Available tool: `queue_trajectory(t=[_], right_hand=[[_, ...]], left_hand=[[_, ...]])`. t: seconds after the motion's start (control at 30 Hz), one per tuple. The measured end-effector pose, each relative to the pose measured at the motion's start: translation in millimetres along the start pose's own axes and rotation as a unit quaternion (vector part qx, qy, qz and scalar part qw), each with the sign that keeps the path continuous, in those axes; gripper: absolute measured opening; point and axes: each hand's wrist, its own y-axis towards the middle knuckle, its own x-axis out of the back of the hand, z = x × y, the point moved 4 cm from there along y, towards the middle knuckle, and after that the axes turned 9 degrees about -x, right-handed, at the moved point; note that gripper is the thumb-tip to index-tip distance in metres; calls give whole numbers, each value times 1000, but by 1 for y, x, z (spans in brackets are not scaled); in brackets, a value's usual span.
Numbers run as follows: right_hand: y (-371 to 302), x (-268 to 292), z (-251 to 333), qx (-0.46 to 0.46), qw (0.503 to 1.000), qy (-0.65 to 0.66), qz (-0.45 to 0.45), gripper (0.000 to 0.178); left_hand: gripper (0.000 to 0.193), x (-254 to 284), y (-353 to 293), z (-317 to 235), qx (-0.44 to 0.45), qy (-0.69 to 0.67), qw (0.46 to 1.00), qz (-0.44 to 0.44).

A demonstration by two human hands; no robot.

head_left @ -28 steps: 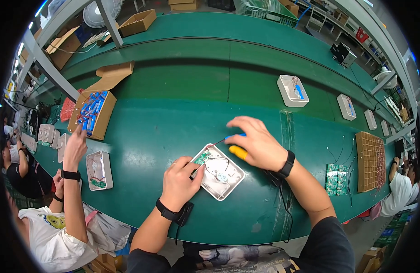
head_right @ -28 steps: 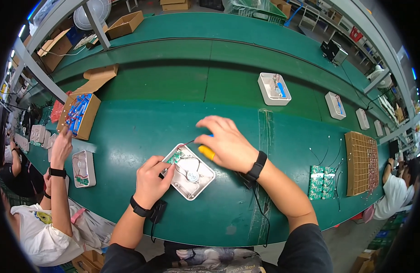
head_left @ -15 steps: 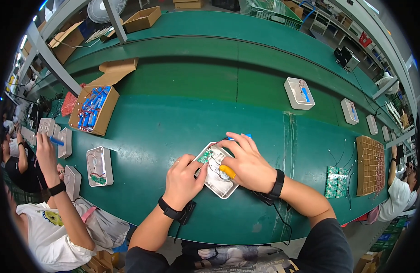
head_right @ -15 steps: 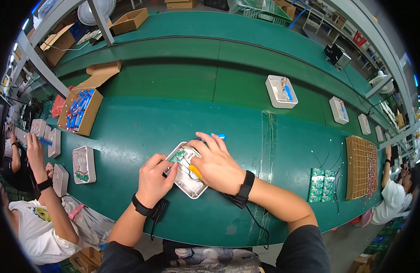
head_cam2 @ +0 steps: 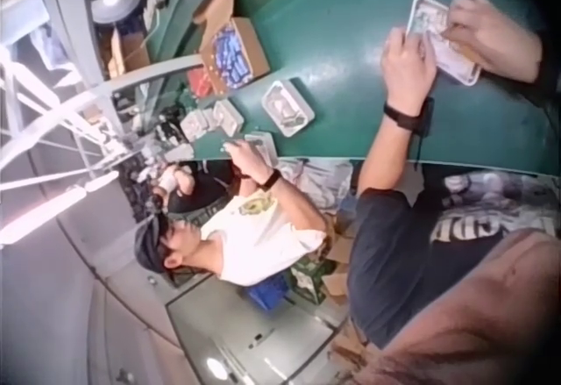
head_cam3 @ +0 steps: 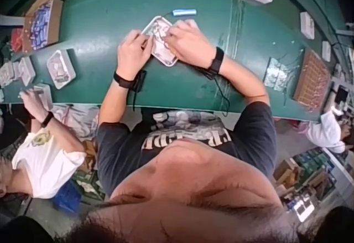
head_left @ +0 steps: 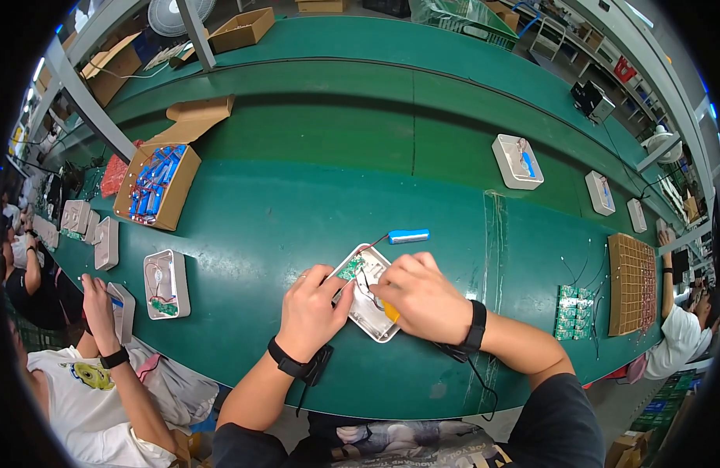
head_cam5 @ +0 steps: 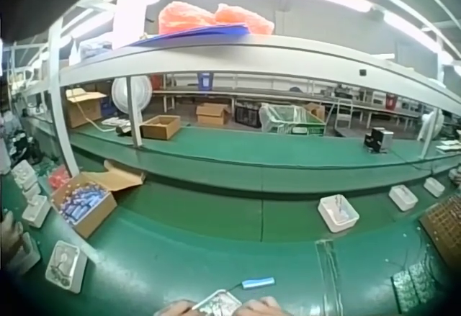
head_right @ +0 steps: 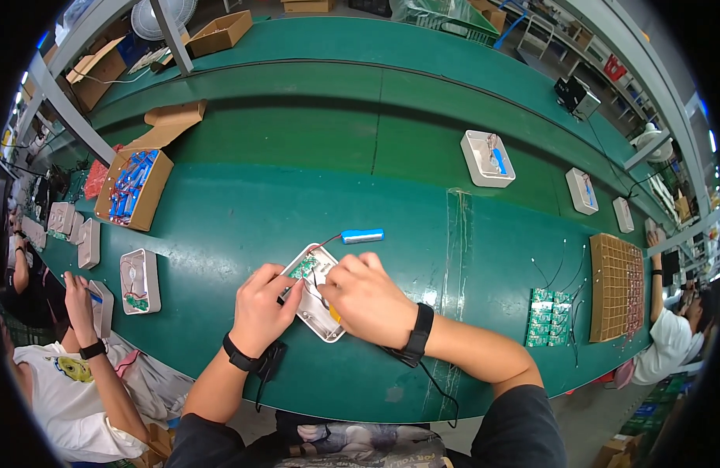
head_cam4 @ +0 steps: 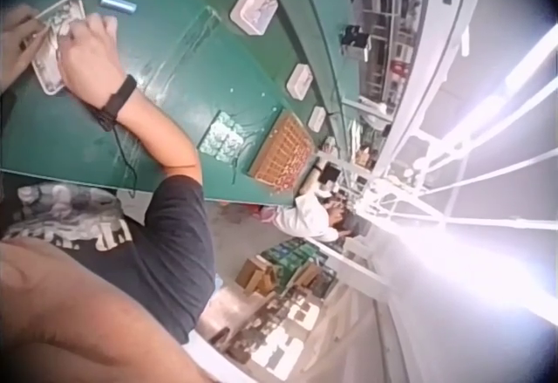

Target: Assembling and marking small printed circuit boards on an industrial production line.

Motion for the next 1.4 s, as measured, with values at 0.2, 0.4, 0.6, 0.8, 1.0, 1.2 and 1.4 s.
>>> queue_trajectory(t=[0.2, 0.4, 0.6, 0.8, 1.0, 1.2, 1.4], right_hand=[[-6, -5, 6, -27, 999, -36, -12, 38], [-7, -10, 5, -24, 999, -8, -23, 36], [-6, -12, -1, -16, 999, 41, -2, 38], [-2, 1, -11, -5, 992, 68, 105, 42], [5, 13, -31, 68, 979, 138, 132, 38], [24, 13, -72, -30, 991, -32, -130, 30], [26, 23, -67, -186, 973, 129, 46, 29]], left_hand=[[9, 2, 0, -4, 27, 3, 999, 16], [12, 1, 0, -2, 39, -14, 999, 12], [20, 2, 1, 0, 21, -7, 1000, 12], [27, 4, 3, -1, 34, -26, 999, 24], [29, 5, 3, -2, 39, -15, 999, 28], [30, 2, 2, -4, 32, -14, 999, 29], [31, 2, 3, -2, 36, -11, 999, 25]])
